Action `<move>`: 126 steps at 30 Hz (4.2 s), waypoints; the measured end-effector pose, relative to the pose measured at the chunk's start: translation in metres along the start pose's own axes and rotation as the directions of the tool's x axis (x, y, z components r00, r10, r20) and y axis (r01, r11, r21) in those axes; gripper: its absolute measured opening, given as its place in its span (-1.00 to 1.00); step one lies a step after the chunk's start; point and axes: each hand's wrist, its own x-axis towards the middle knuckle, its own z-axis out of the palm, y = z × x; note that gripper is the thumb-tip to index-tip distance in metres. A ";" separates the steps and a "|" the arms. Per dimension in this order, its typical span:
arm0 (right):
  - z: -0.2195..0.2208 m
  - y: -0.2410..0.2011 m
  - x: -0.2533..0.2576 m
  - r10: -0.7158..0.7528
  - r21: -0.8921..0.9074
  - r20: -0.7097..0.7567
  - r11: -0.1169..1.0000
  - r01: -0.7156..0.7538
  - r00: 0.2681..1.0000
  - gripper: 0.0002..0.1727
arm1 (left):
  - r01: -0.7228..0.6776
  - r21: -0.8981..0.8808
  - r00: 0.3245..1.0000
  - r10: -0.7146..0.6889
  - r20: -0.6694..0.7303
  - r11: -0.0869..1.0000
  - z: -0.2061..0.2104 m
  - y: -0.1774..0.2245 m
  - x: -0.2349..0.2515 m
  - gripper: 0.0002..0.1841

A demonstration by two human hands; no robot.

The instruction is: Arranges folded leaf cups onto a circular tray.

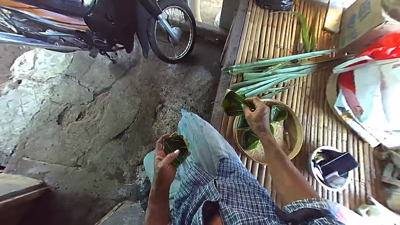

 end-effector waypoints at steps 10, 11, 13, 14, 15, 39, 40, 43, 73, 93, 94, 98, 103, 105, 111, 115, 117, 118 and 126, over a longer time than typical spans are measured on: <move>-0.021 -0.047 -0.001 0.109 0.507 -0.080 0.860 -0.054 0.991 -0.72 | 0.053 -0.019 0.985 -0.049 0.165 0.998 0.027 -0.007 0.019 -0.23; -0.020 -0.046 -0.001 0.152 0.598 -0.061 0.797 -0.086 0.987 -0.72 | 0.050 -0.019 0.985 -0.046 0.167 0.999 0.026 -0.007 0.018 -0.24; -0.018 -0.043 -0.001 0.263 0.765 0.000 0.621 -0.169 0.965 -0.73 | 0.026 0.008 0.987 -0.027 0.160 1.000 0.021 -0.006 0.015 -0.23; -0.017 -0.042 -0.001 0.319 0.811 0.033 0.545 -0.212 0.947 -0.74 | 0.014 0.015 0.988 -0.016 0.154 1.000 0.018 -0.005 0.013 -0.24; -0.017 -0.041 -0.001 0.365 0.834 0.055 0.495 -0.243 0.929 -0.76 | -0.001 0.012 0.989 -0.001 0.149 1.000 0.015 -0.004 0.012 -0.25; -0.098 0.078 -0.035 0.689 0.738 -0.249 0.590 -0.327 0.680 -0.65 | -0.078 0.148 0.993 0.063 0.101 0.986 -0.005 0.012 0.015 -0.23; -0.108 0.097 -0.045 0.699 0.693 -0.288 0.624 -0.362 0.655 -0.63 | -0.083 0.149 0.993 0.069 0.096 0.985 -0.008 0.014 0.017 -0.24; -0.122 0.145 -0.082 0.795 0.615 -0.257 0.573 -0.542 0.549 -0.62 | -0.093 0.155 0.992 0.078 0.098 0.983 -0.011 0.018 0.021 -0.24; -0.076 0.202 -0.092 0.784 -0.556 -0.076 0.479 -0.679 0.616 -0.52 | -0.024 0.243 0.996 0.003 0.087 0.970 -0.002 0.009 0.021 -0.24; -0.127 0.207 -0.123 0.945 -0.029 -0.081 0.316 -0.948 0.317 -0.57 | -0.015 0.186 0.984 -0.018 0.176 0.982 0.025 -0.001 0.026 -0.16; -0.124 0.208 -0.121 0.948 0.023 -0.091 0.307 -0.951 0.304 -0.56 | -0.019 0.189 0.985 -0.014 0.172 0.982 0.025 0.001 0.025 -0.17; -0.121 0.216 -0.114 0.915 -0.007 -0.258 0.318 -0.948 0.309 -0.46 | -0.016 0.211 0.991 -0.012 0.132 0.977 0.015 0.001 0.021 -0.17; -0.122 0.213 -0.085 0.858 -0.034 -0.419 0.311 -0.950 0.296 -0.40 | -0.008 0.246 0.993 -0.022 0.117 0.969 0.010 0.000 0.015 -0.17; -0.119 0.223 -0.077 0.831 -0.062 -0.426 0.367 -0.928 0.357 -0.44 | -0.012 0.233 0.992 -0.018 0.123 0.972 0.008 0.001 0.017 -0.19; -0.111 0.237 -0.062 0.840 -0.145 -0.354 0.384 -0.912 0.410 -0.58 | -0.037 0.246 0.994 0.011 0.108 0.969 0.005 0.012 0.019 -0.19; -0.117 0.233 -0.066 0.855 -0.107 -0.308 0.404 -0.908 0.417 -0.59 | -0.026 0.238 0.996 0.003 0.094 0.971 0.001 0.012 0.021 -0.18; -0.116 0.235 -0.069 0.850 -0.063 -0.294 0.440 -0.896 0.438 -0.62 | -0.025 0.236 0.995 0.003 0.097 0.971 0.001 0.011 0.023 -0.17; -0.113 0.236 -0.070 0.850 -0.026 -0.275 0.461 -0.887 0.450 -0.62 | -0.030 0.234 0.995 0.006 0.102 0.972 0.002 0.011 0.023 -0.17; -0.114 0.212 -0.067 0.846 -0.076 -0.234 0.475 -0.877 0.478 -0.50 | -0.052 0.220 0.992 0.025 0.122 0.974 0.005 0.019 0.025 -0.20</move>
